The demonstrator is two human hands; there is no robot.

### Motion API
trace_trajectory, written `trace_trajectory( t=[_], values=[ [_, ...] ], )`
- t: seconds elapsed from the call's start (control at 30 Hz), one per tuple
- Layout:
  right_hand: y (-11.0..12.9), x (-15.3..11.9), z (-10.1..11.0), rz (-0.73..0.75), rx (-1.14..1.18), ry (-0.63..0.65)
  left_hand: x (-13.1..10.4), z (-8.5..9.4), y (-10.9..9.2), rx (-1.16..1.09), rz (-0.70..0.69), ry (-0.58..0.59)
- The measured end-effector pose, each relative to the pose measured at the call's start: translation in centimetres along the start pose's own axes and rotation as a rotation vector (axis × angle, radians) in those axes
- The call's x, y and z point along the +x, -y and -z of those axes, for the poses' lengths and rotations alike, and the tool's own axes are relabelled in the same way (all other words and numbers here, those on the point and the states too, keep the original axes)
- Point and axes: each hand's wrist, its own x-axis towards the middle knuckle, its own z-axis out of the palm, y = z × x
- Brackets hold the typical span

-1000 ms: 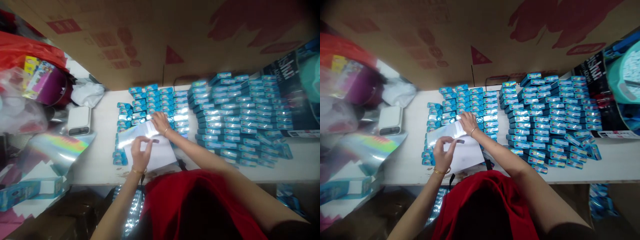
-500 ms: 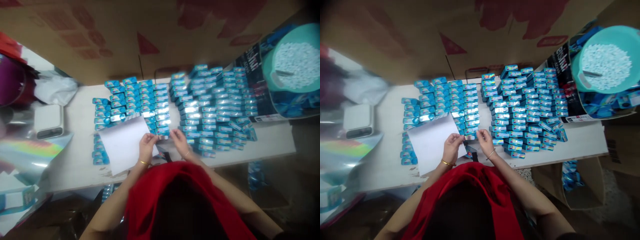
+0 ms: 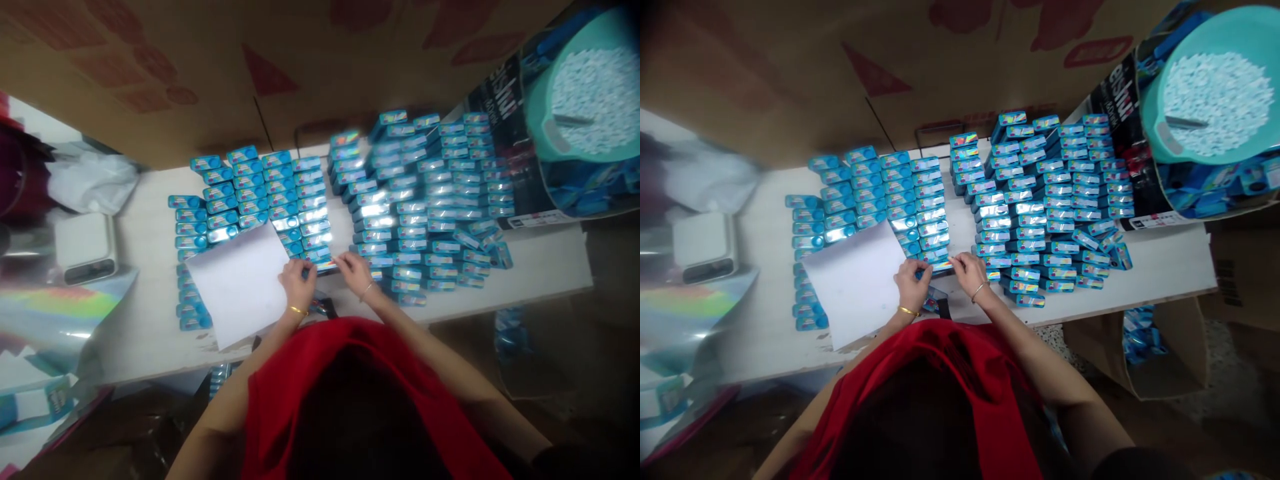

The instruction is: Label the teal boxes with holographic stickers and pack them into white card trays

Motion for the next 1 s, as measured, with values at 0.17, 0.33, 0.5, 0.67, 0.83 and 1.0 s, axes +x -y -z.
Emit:
trace_trajectory(
  t=[0.17, 0.33, 0.5, 0.67, 0.83, 1.0],
  values=[
    [-0.7, 0.6, 0.2, 0.013, -0.261, 0.104, -0.1, -0.6, 0.0, 0.219, -0.018, 0.003],
    [-1.0, 0.8, -0.5, 0.082, -0.458, 0.140, -0.1, -1.3, 0.4, 0.305, -0.042, 0.023],
    [-1.6, 0.2, -1.6, 0.069, -0.373, 0.098, 0.2, -0.8, 0.5, 0.373, -0.077, 0.012],
    [-1.6, -1.2, -2.2, 0.067, -0.278, 0.068, 0.0, -0.2, 1.0, 0.436, -0.182, 0.067],
    [-0.3, -0.8, -1.5, 0.054, -0.579, 0.316, 0.1, 0.2, -0.2, 0.490, -0.246, 0.189],
    [2.4, 1.9, -0.5, 0.123, -0.629, 0.168, 7.0, 8.9, -0.7, 0.277, -0.429, -0.046]
  ],
)
